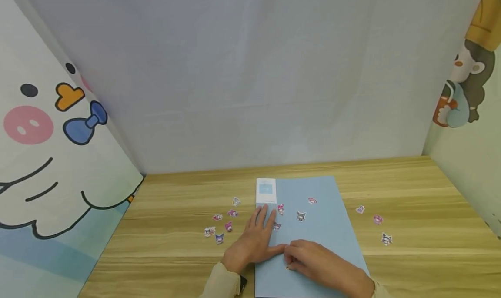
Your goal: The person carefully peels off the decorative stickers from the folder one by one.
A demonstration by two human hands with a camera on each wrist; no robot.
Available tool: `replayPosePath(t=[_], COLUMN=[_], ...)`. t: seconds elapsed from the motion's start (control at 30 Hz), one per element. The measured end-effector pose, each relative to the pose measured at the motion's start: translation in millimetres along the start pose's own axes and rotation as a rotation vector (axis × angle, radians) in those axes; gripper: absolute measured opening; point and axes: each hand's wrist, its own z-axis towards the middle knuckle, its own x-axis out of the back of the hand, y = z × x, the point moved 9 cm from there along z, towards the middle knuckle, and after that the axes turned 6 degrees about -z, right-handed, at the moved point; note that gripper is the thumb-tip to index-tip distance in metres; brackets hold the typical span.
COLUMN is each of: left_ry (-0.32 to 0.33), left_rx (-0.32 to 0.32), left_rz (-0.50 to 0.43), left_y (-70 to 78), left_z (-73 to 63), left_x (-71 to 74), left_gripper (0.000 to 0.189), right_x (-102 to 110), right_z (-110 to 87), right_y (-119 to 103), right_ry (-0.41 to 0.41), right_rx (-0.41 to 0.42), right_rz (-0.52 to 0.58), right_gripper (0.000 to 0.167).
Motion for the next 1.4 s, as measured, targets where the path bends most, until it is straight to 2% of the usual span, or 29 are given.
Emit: replayPosePath(t=[0.17, 0.37, 0.43, 0.63, 0.77, 1.07, 1.23, 1.4], left_ry=[0.006, -0.005, -0.008, -0.016, -0.018, -0.029, -0.044, -0.056], left_rx=[-0.004, 0.007, 0.008, 0.02, 0.031, 0.045, 0.053, 0.068], left_rz=[0.007, -0.01, -0.011, -0.034, -0.041, -0.044, -0.045, -0.039], left_y=[1.4, 0.8, -0.4, -3.2, -3.4, -2.1, -2.6, -5.4], left_z=[-1.5, -1.6, -1.0, -0.8, -1.5, 0.4, 1.2, 3.1], left_x=[1.8, 1.3, -0.4, -4.1, -3.5, -1.6, -3.0, -4.6], left_gripper=[0.095, 0.096, 0.097, 0.099, 0.099, 0.1, 0.1, 0.1], right_x=[2, 16, 20, 32, 42, 60, 65, 71], right_z=[1.7, -2.4, -3.6, -6.4, -9.6, -20.5, -25.6, -30.8], right_y=[3, 3, 5, 22, 35, 61, 69, 80], right_ry=[-0.058, -0.042, -0.039, -0.043, -0.029, 0.023, 0.03, 0.022], right_rx=[-0.033, 0.045, 0.047, -0.034, -0.079, -0.083, -0.073, -0.104], right_rz=[0.092, 0.131, 0.133, 0.155, 0.145, 0.081, 0.076, 0.076], right_gripper=[0.011, 0.012, 0.011, 0.014, 0.015, 0.016, 0.016, 0.017])
